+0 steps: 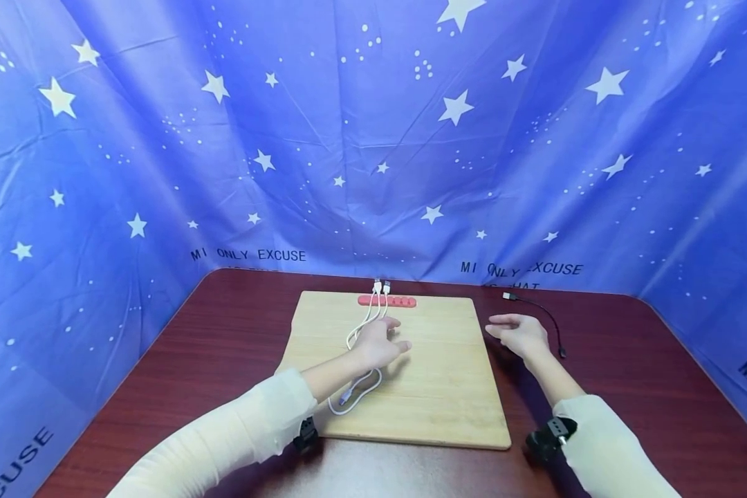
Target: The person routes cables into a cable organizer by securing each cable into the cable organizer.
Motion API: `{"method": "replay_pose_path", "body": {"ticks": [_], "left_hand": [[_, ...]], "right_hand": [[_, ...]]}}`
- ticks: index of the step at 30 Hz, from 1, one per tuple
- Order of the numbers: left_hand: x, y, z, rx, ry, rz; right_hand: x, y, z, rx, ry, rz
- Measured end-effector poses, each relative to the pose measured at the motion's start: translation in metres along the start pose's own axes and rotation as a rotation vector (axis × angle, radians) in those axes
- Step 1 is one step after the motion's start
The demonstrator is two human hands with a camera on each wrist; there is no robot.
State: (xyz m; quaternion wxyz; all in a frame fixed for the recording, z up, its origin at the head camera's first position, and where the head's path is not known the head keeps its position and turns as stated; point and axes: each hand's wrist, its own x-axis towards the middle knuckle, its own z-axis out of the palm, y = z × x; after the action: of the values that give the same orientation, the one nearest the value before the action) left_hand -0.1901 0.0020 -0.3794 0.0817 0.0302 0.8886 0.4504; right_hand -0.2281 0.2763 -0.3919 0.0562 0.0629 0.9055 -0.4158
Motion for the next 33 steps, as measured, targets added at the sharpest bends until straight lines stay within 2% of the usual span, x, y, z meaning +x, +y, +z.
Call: {"method": "replay_pose_path", "body": {"ticks": [5, 10, 20, 25, 29, 33], "left_hand": [[-0.001, 0.003, 0.008, 0.031, -0.029, 0.016], [-0.002, 0.008, 0.014, 0.085, -0.051, 0.073], [-0.003, 0.021, 0.031, 0.023, -0.083, 0.087], [-0.004, 0.026, 0.038, -0.020, -0.091, 0.101], [-0.004, 0.029, 0.042, -0.054, -0.096, 0.112], [-0.005, 0.031, 0.047, -0.105, -0.117, 0.096]], "right_hand": [[-0.017, 0.013, -0.014, -0.050, 0.009, -0.008], [-0.030, 0.023, -0.027, -0.118, 0.040, -0.027], [-0.041, 0.042, -0.048, -0.347, 0.173, -0.070], [-0.040, 0.051, -0.054, -0.395, 0.156, -0.040], [-0.040, 0.054, -0.057, -0.377, 0.122, 0.005], [-0.040, 0.055, -0.057, -0.365, 0.106, 0.027]]}}
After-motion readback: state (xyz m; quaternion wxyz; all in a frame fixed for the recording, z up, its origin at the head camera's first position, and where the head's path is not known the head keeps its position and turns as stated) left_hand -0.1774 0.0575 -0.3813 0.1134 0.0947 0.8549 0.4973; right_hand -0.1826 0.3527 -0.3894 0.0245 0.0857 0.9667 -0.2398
